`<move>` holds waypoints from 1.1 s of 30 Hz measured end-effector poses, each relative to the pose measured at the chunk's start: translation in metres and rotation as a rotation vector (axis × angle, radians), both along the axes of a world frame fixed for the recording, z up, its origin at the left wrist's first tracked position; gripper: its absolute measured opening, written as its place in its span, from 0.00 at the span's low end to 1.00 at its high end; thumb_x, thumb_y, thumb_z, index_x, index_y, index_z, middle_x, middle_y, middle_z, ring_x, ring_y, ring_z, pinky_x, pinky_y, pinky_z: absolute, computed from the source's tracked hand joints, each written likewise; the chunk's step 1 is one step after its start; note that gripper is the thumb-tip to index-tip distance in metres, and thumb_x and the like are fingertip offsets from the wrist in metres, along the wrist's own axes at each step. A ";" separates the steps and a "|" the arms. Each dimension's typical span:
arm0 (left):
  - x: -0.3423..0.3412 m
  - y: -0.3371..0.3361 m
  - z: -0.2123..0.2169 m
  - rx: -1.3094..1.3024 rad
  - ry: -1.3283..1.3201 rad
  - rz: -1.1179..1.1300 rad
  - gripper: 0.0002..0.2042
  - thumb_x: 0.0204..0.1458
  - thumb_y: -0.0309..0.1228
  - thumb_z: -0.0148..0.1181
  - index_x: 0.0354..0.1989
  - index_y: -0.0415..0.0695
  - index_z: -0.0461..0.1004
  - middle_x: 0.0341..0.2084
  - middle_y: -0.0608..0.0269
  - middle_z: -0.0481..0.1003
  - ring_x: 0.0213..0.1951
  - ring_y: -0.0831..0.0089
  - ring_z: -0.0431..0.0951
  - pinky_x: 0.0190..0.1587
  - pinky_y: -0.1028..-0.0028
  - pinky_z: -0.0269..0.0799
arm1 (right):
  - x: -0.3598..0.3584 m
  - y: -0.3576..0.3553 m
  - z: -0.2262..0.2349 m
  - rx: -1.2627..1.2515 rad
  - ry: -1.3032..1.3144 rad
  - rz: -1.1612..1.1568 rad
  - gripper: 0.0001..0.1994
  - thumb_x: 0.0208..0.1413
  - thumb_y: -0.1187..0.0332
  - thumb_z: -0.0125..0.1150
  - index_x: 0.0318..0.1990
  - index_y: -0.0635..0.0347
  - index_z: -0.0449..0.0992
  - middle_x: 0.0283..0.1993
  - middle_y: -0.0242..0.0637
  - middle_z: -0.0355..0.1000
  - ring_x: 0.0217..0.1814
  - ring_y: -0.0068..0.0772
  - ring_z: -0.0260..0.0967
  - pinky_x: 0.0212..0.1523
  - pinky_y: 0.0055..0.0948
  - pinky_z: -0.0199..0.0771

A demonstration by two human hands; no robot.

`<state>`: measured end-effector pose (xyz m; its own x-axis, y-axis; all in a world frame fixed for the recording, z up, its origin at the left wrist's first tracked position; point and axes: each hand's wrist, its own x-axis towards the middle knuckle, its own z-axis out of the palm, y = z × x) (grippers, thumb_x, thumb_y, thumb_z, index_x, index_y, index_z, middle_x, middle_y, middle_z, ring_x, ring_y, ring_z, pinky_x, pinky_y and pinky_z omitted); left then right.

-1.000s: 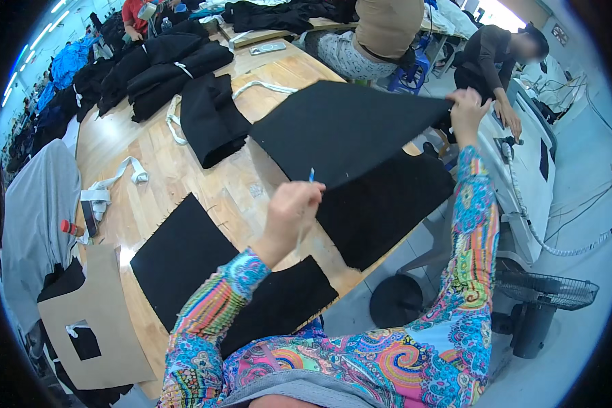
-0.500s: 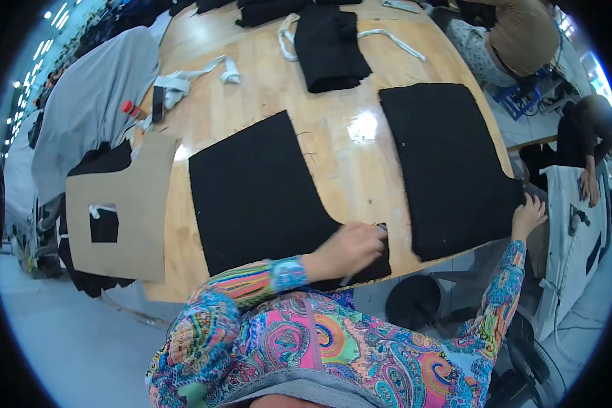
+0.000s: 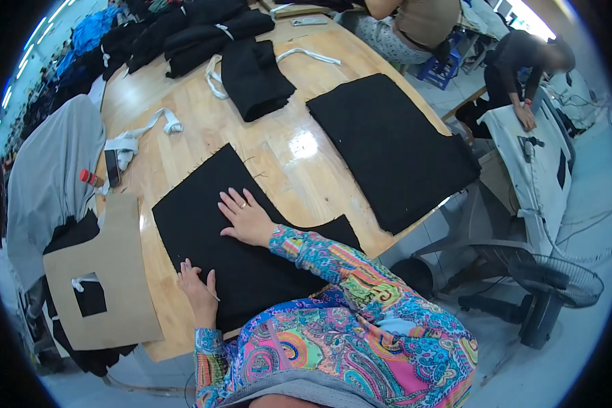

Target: The person uses a cardboard template to mark and cut black fabric pieces. They then fold the cut fabric pieces into a stack and tie them with a white ribbon. Finally, they place the tied bundle onto a larger pile of finished items.

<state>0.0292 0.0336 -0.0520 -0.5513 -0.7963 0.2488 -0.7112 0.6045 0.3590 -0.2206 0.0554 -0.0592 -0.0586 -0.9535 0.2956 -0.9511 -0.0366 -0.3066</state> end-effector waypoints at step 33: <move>0.244 -0.070 0.037 -0.298 0.658 1.334 0.14 0.52 0.26 0.62 0.38 0.36 0.61 0.30 0.57 0.66 0.29 0.67 0.69 0.36 0.71 0.70 | 0.123 0.038 0.030 0.191 0.093 0.608 0.35 0.52 0.43 0.52 0.61 0.58 0.62 0.68 0.39 0.54 0.73 0.41 0.42 0.70 0.53 0.33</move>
